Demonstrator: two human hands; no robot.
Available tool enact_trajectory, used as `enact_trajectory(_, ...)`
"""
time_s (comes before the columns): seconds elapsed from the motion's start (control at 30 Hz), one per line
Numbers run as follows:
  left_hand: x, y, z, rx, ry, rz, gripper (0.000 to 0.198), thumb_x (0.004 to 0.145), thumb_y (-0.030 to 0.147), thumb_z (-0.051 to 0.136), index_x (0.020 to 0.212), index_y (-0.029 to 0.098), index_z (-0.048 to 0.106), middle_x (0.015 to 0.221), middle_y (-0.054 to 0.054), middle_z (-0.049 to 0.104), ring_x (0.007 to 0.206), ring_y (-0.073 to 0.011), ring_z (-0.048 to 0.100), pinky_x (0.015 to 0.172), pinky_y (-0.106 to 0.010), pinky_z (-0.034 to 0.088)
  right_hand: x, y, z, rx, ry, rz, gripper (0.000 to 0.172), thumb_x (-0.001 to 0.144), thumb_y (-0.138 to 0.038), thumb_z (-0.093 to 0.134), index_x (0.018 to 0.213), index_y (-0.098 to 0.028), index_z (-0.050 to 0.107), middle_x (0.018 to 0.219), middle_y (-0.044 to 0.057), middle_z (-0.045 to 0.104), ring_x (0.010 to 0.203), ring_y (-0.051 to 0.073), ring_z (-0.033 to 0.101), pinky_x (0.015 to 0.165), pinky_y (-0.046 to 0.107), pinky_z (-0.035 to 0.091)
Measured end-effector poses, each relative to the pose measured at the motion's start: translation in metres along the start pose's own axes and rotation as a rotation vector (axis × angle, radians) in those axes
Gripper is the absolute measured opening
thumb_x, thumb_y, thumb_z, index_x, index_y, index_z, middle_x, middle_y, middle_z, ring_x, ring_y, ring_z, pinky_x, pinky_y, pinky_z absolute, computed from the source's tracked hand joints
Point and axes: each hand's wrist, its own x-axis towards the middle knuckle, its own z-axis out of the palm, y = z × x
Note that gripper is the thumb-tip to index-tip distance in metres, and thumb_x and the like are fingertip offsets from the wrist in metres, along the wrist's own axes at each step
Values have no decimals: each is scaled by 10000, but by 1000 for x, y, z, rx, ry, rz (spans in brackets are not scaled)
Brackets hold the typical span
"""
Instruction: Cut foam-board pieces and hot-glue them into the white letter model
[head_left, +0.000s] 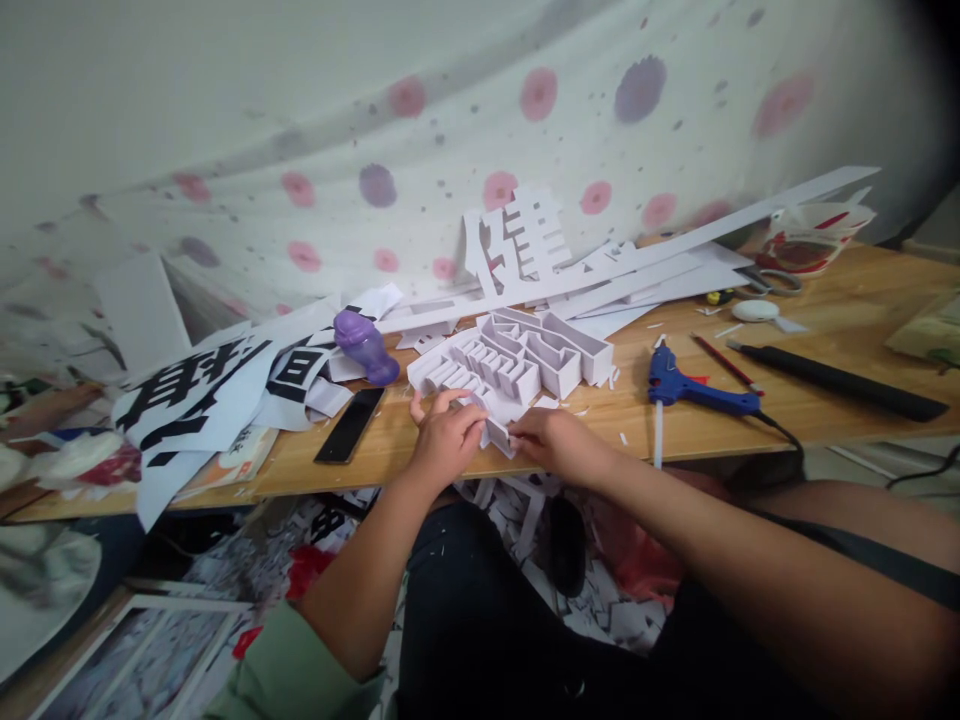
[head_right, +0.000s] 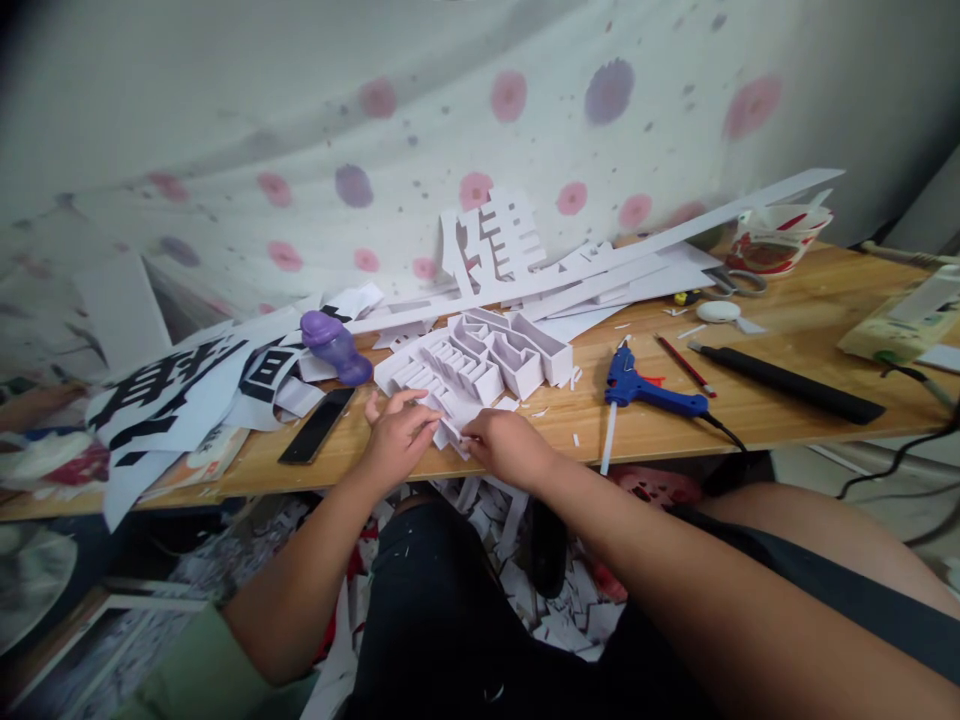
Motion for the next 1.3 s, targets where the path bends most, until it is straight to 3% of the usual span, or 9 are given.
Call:
enact_trajectory(0.13,-1,-1,3,-21,18,-16,160,860,223,520,876,276,670,1007,-29,677,1169,-231,517,1086,-572,27,6,-2,17,54,9,11,154,831,-153,626,677,-148,637,658,8,614,624,120,539,581,206,359)
enact_trajectory(0.27,-1,-3,6,-51,52,-40,145,851,233,544,871,275,681,1077,-38,656,1138,-226,539,1089,-559,51,3,1,21,81,29,-16,182,856,-156,595,675,-142,609,668,12,590,636,114,518,598,207,347)
enact_trajectory(0.63,-2,-6,13,-131,109,-33,132,829,221,575,866,278,688,1028,-20,666,1112,-220,555,1087,-546,58,-7,2,35,51,172,-52,237,907,-207,468,727,-151,611,742,68,600,732,173,554,673,262,414)
enact_trajectory(1.03,-5,-7,19,-191,147,-21,111,838,223,563,855,269,662,1043,-11,657,1100,-196,558,1090,-542,62,-12,0,42,-14,329,-109,199,891,-200,505,747,-155,634,776,76,639,713,183,579,677,295,464)
enact_trajectory(1.3,-5,-6,18,-223,102,-25,128,849,210,546,879,261,659,1028,-29,668,1140,-208,535,1089,-565,59,-12,-1,43,-55,369,-136,170,877,-170,518,757,-138,634,768,81,638,701,188,576,657,301,472)
